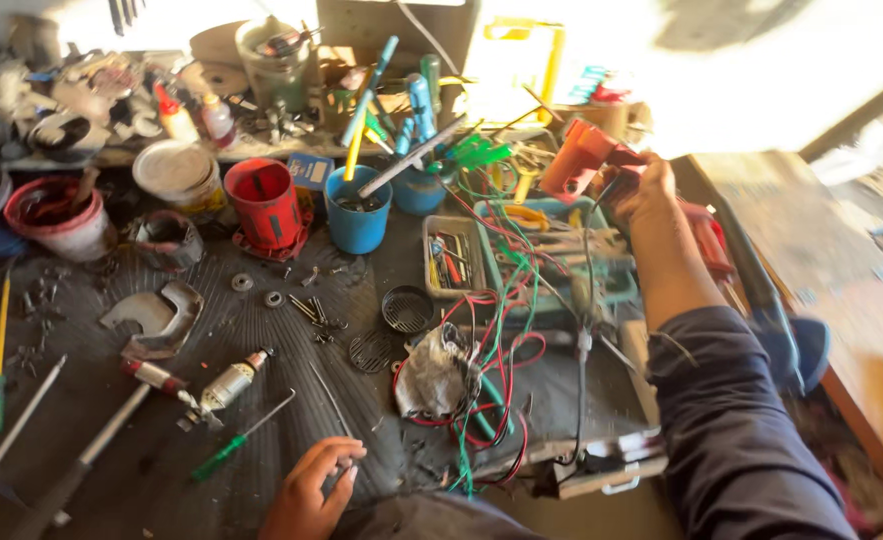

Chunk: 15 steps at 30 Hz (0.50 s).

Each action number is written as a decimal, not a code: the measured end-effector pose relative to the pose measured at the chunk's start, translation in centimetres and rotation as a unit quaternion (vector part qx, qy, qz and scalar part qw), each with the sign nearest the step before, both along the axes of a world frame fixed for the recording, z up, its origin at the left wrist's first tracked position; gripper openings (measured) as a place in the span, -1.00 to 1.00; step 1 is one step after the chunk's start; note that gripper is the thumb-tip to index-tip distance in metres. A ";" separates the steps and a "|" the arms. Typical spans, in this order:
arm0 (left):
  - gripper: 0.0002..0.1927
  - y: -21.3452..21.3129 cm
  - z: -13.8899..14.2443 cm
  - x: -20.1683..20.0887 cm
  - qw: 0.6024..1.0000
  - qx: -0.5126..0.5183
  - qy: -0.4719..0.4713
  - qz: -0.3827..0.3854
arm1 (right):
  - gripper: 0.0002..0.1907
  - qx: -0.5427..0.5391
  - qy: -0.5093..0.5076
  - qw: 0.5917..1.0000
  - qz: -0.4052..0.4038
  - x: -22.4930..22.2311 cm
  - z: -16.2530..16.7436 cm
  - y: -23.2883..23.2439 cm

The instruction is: The person cleans a red plastic housing with a cloth, then inserts a fan-like component and taps it into place with a rubber mallet. They then wipe a metal engine casing and insert a bearing into it.

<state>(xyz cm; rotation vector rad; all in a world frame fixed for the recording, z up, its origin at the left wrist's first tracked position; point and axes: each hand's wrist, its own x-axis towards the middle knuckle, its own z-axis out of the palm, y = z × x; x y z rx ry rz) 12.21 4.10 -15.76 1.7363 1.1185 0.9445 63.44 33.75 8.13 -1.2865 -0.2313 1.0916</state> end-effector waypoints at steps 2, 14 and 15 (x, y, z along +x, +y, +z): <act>-0.75 -0.2 -0.3 1.6 0.999 -0.040 -0.011 0.005 | -0.61 0.007 -0.060 0.997 0.055 0.6 -0.3 4.0; -0.70 2.3 5.7 11.5 0.997 0.031 0.073 0.020 | -0.56 0.431 -0.354 0.830 0.025 -1.4 -10.8 -4.7; -0.65 3.2 6.0 12.4 0.995 0.058 0.081 0.033 | -0.60 0.275 -0.507 0.817 -0.003 -3.9 -12.3 -9.1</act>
